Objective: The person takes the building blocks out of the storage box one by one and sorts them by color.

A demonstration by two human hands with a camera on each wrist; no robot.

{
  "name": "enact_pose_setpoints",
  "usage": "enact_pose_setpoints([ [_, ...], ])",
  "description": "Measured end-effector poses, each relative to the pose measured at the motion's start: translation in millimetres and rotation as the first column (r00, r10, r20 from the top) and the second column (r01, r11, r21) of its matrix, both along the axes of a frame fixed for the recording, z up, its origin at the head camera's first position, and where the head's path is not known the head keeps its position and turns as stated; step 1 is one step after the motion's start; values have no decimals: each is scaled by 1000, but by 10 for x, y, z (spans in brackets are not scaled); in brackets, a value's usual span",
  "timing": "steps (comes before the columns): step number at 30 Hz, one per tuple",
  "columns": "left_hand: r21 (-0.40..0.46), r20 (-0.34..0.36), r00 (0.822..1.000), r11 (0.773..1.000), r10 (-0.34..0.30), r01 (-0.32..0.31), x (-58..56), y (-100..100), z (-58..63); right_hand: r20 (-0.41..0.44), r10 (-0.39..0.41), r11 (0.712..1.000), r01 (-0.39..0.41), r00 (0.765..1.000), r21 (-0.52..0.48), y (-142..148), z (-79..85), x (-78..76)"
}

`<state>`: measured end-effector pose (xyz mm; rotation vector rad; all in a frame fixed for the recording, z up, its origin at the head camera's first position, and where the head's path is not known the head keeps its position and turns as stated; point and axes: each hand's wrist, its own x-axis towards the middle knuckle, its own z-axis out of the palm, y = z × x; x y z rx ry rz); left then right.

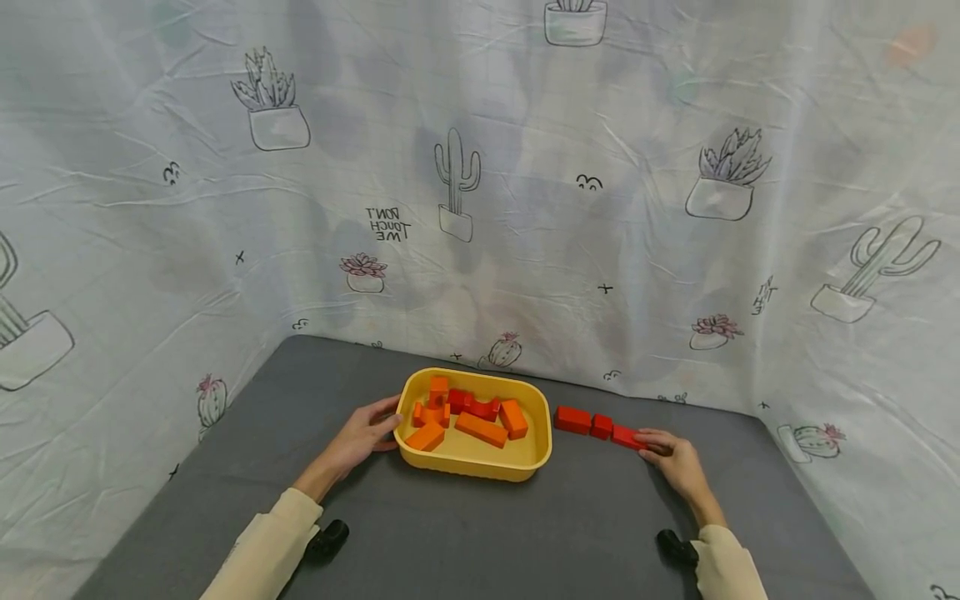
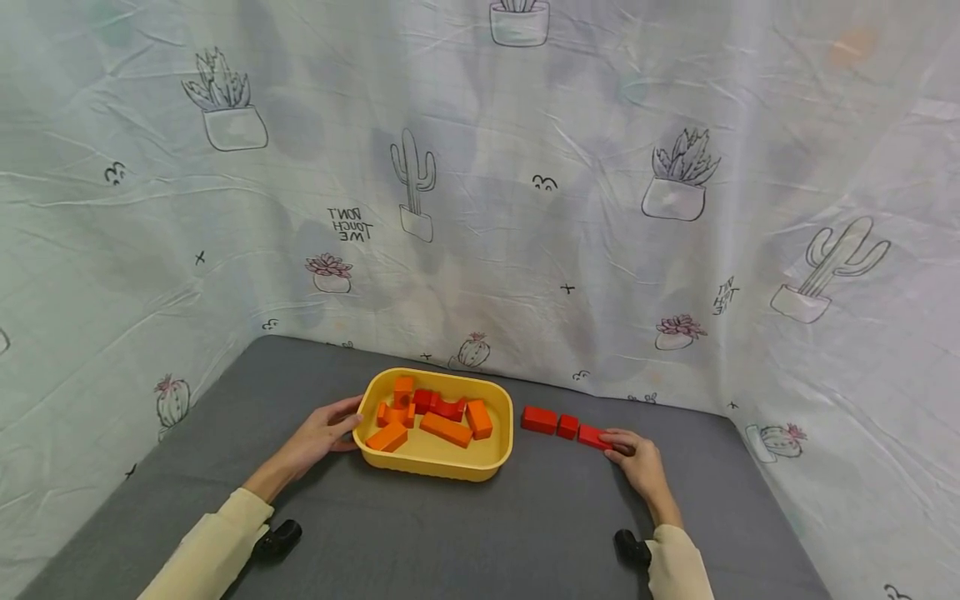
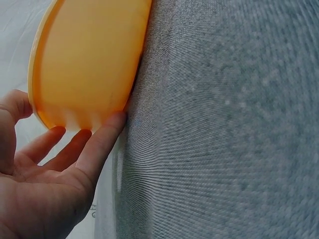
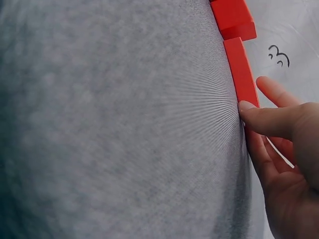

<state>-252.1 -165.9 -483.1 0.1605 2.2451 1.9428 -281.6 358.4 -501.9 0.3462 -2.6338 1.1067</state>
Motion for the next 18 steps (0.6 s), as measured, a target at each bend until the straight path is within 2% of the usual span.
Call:
enact_pose_setpoints([
  [5, -6, 0, 1000, 1000, -1, 1, 1, 8, -3, 40, -68, 998, 68, 997, 1, -12, 22, 16],
  [8, -8, 0, 1000, 1000, -3, 3, 3, 10, 0, 41, -76, 997, 76, 996, -4, -13, 39, 27],
  [16, -3, -4, 1000, 1000, -8, 8, 11, -5, 9, -39, -84, 995, 82, 996, -48, -96, 160, -14],
  [18, 2, -4, 1000, 1000, -11, 11, 29, -3, 36, -59, -83, 995, 79, 995, -64, -87, 117, -79],
])
